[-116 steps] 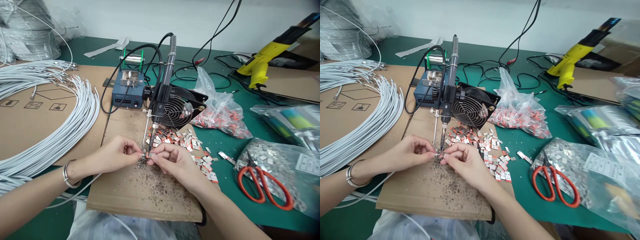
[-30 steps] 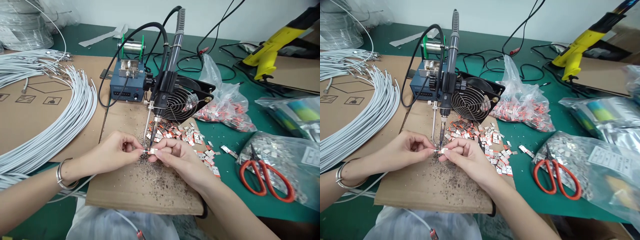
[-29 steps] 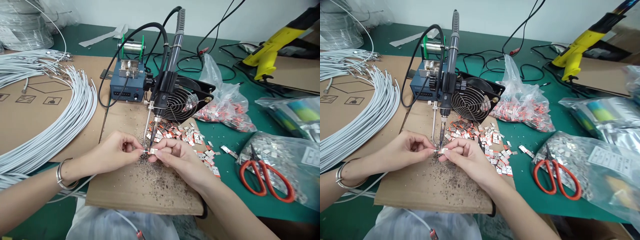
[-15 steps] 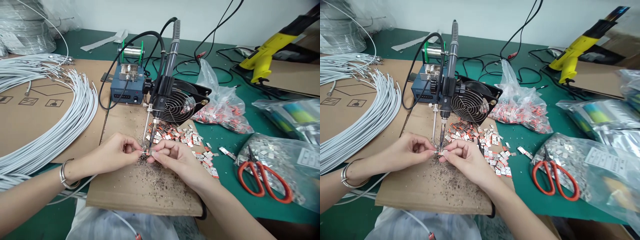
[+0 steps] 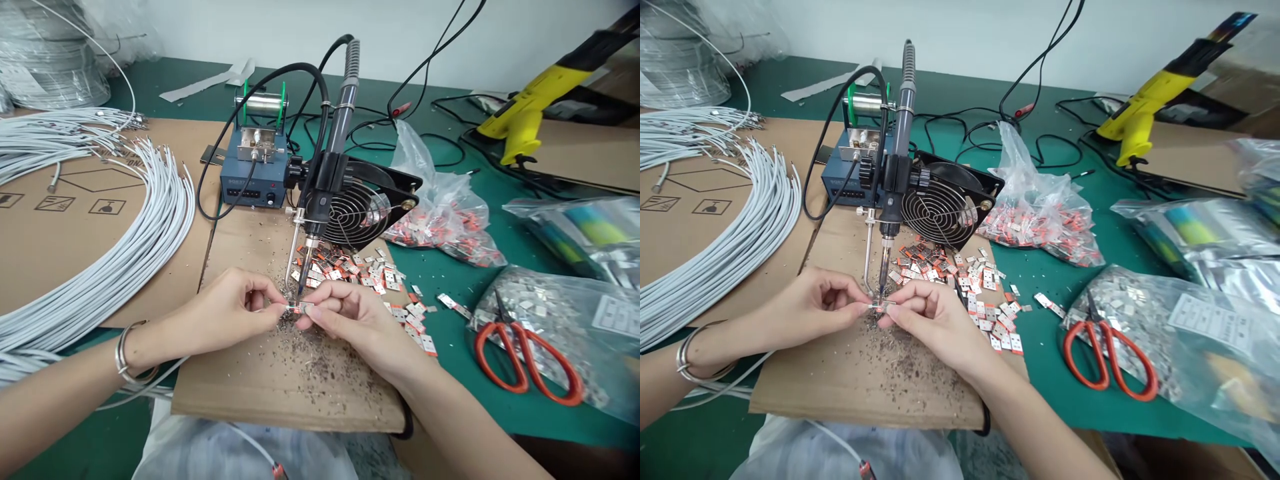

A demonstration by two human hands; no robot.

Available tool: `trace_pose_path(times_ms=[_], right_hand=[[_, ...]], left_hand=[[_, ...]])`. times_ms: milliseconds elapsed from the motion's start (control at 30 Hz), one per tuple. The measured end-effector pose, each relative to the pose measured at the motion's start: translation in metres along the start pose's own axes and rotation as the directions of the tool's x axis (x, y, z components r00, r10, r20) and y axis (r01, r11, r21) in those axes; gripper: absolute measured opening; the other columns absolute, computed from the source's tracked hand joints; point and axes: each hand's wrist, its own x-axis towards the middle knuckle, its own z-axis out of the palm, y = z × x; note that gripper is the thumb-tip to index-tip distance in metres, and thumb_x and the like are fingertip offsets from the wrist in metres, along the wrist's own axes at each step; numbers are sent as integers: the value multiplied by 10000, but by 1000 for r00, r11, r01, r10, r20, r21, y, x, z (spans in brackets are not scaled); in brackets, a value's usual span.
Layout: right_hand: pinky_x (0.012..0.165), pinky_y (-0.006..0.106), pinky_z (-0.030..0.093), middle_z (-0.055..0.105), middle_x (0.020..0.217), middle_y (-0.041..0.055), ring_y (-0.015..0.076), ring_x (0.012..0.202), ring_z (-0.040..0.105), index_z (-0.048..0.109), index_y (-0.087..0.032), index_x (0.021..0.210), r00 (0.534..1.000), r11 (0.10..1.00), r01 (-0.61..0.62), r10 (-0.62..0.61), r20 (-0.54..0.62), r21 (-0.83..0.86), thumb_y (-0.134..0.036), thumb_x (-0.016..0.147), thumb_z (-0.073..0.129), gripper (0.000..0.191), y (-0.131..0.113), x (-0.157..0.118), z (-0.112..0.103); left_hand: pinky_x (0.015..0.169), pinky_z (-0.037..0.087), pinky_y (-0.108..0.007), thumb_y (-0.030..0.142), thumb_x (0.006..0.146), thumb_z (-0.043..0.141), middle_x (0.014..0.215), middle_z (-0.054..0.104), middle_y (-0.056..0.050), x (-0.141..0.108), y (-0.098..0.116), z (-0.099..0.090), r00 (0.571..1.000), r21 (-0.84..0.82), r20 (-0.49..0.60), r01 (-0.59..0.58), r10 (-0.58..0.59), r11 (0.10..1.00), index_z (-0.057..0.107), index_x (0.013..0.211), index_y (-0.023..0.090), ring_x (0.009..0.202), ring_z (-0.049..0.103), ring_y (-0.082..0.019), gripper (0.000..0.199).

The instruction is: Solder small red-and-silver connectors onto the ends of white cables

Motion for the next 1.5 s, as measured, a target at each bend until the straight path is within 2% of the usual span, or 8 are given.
trace_pose_path(times_ms=[400, 633, 900, 1233, 1500], right_hand=[[516, 190, 431, 696, 682, 38, 102, 575, 604, 613, -159, 772, 1000, 999, 1, -1, 4, 41, -289, 761, 688, 151, 1, 0, -1], [523, 199, 435, 696, 683, 36, 112, 589, 616, 613, -165, 773, 1000, 1000, 11, -11, -6, 10, -293, 760, 677, 144, -1, 1, 1], [580, 219, 456, 697, 704, 51, 149, 675, 655, 599, -166, 767, 998, 998, -8, 4, -63, -68, -296, 729, 688, 162, 2, 2, 3], [563, 224, 450, 692, 686, 47, 150, 653, 649, 575, -167, 760, 998, 997, -11, 6, -60, -78, -333, 701, 702, 217, 3, 3, 4], [527, 239, 420, 690, 685, 54, 141, 596, 610, 588, -160, 776, 998, 992, -15, 8, -55, -125, -353, 723, 679, 220, 2, 3, 2]], left_hand=[[437, 268, -166, 265, 782, 564, 523, 437, 58, 1, -2, 2, 1000, 1, -13, -8, 8, 1000, 662, 786, 170, 479, 363, -56, 136], [433, 267, -167, 247, 776, 556, 518, 430, 56, 1, -2, 2, 1000, 16, -13, -3, 4, 1000, 661, 778, 162, 476, 358, -58, 134], [433, 259, -163, 237, 787, 538, 525, 438, 64, 1, -9, 3, 998, 124, -38, -46, 51, 991, 654, 775, 201, 486, 367, -55, 121], [429, 243, -172, 246, 791, 528, 508, 376, 72, 1, -6, 2, 996, 177, -18, -89, 93, 980, 632, 822, 186, 463, 329, -61, 124], [439, 244, -183, 286, 814, 508, 525, 404, 53, 0, -6, 1, 992, 202, -15, -119, 124, 972, 659, 860, 181, 480, 341, -73, 190]])
